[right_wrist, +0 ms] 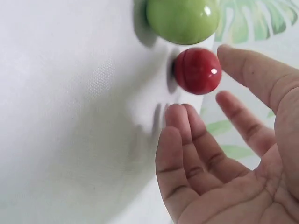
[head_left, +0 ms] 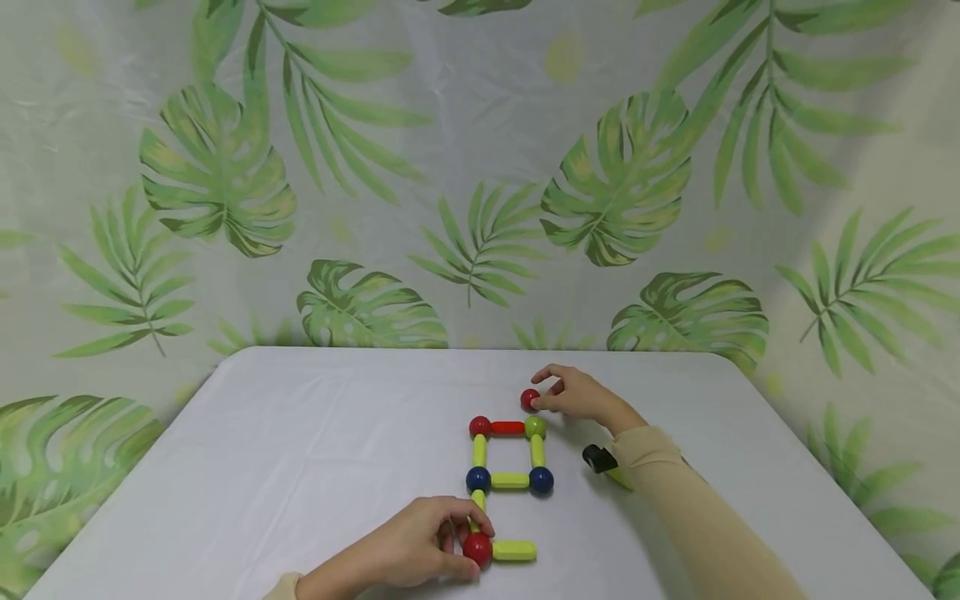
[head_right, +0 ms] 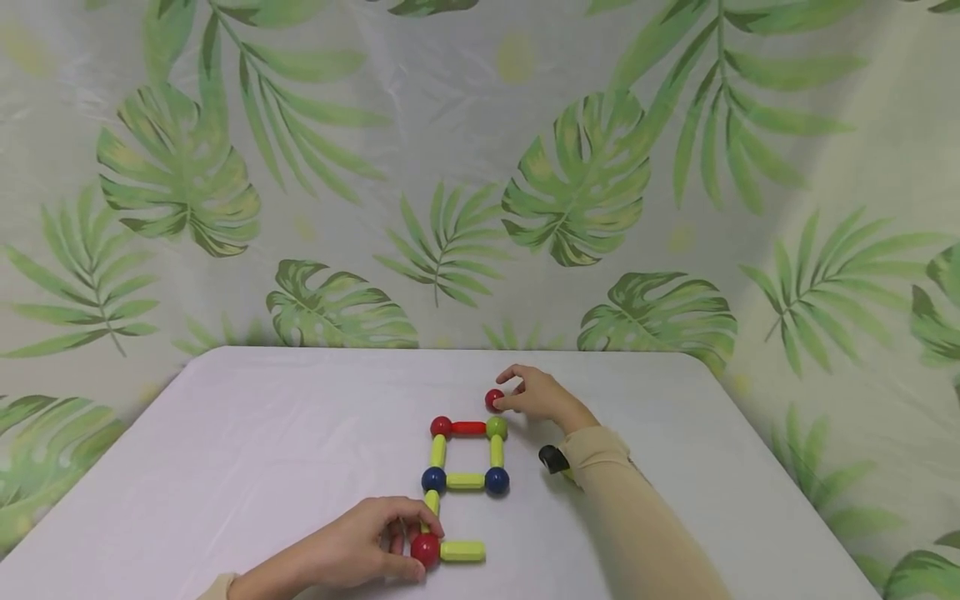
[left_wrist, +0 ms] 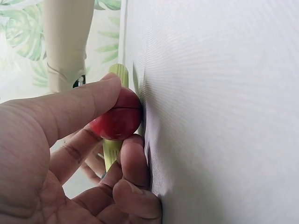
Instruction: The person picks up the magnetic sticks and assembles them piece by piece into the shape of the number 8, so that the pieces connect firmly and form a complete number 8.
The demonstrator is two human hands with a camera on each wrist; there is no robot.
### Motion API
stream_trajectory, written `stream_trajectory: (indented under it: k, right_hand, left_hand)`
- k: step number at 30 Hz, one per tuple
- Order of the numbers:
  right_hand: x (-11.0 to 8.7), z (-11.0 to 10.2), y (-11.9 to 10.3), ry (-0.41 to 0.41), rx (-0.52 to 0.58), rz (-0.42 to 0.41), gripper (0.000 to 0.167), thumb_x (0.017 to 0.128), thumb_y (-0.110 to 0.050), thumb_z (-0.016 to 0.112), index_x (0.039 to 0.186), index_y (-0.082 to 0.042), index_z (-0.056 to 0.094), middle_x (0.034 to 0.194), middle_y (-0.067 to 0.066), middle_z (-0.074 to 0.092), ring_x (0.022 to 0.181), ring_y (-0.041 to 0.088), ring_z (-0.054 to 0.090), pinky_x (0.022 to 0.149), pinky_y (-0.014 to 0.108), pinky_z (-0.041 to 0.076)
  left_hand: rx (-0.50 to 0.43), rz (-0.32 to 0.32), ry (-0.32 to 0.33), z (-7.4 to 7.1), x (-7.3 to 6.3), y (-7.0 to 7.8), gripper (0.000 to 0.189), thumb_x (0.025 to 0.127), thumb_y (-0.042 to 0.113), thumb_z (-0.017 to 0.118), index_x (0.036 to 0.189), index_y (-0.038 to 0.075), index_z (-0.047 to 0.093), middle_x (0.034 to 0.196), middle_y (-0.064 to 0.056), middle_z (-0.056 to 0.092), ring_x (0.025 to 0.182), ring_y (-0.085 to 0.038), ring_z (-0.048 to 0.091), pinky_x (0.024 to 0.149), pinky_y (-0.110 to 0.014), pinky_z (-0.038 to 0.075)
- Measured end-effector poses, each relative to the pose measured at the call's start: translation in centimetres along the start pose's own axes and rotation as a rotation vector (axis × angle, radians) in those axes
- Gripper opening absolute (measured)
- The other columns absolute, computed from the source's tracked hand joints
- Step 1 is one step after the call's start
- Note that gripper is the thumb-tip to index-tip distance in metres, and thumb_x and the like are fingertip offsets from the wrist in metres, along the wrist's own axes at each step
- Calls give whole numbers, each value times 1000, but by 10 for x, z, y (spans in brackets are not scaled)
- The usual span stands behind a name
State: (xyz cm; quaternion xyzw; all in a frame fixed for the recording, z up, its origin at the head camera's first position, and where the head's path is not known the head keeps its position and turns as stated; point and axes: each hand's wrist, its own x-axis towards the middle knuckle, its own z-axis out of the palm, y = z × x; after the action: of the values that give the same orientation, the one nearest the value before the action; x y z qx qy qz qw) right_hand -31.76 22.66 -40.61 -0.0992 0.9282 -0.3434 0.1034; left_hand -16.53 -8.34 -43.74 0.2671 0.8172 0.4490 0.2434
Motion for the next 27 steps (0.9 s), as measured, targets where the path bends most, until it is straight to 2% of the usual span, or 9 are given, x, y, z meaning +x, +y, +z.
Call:
stream_trajectory:
  k: [3, 10, 17, 21, 27]
  right_hand:
    - [5, 1, 4, -33, 50, 26, 47, 99, -29, 78, 139, -9, 64, 116, 17, 70, 88, 24, 63, 75, 31, 55]
    - [12, 3, 7, -72, 82, 46, 47, 99, -33, 78, 139, -11, 66, 130, 18, 70, 108, 27, 66, 85, 35, 60]
    - [14, 4, 6, -99, 101, 65, 42, 100, -34, 76, 136, -13, 67, 131, 14, 71, 120, 32, 63, 89, 33, 56]
    - [11, 4, 5, -93, 142, 82, 39, 100, -31, 77, 133, -12, 69, 128, 13, 71, 118, 29, 63, 93, 35, 55]
    - [10, 5, 7, -75, 194, 95, 37, 100, -29, 77, 131, -9, 70, 124, 12, 70, 108, 24, 60, 89, 32, 52]
  left_hand:
    - [0, 0, 3, 1, 0, 0, 31, 88, 13, 88, 113, 27, 76, 93, 6, 65, 74, -8, 54, 64, -18, 42]
    - [1, -10, 4, 0, 0, 3, 31, 88, 12, 88, 113, 27, 75, 92, 6, 65, 75, -9, 54, 64, -19, 42]
    - [9, -10, 5, 0, 0, 3, 31, 88, 13, 89, 113, 27, 75, 92, 7, 65, 75, -9, 54, 64, -19, 42]
    - [15, -3, 1, 0, 0, 2, 31, 89, 14, 89, 113, 28, 75, 92, 7, 65, 74, -8, 54, 64, -19, 42]
    - [23, -7, -1, 0, -1, 3, 30, 89, 15, 88, 112, 28, 75, 93, 7, 65, 74, -8, 54, 65, -19, 42]
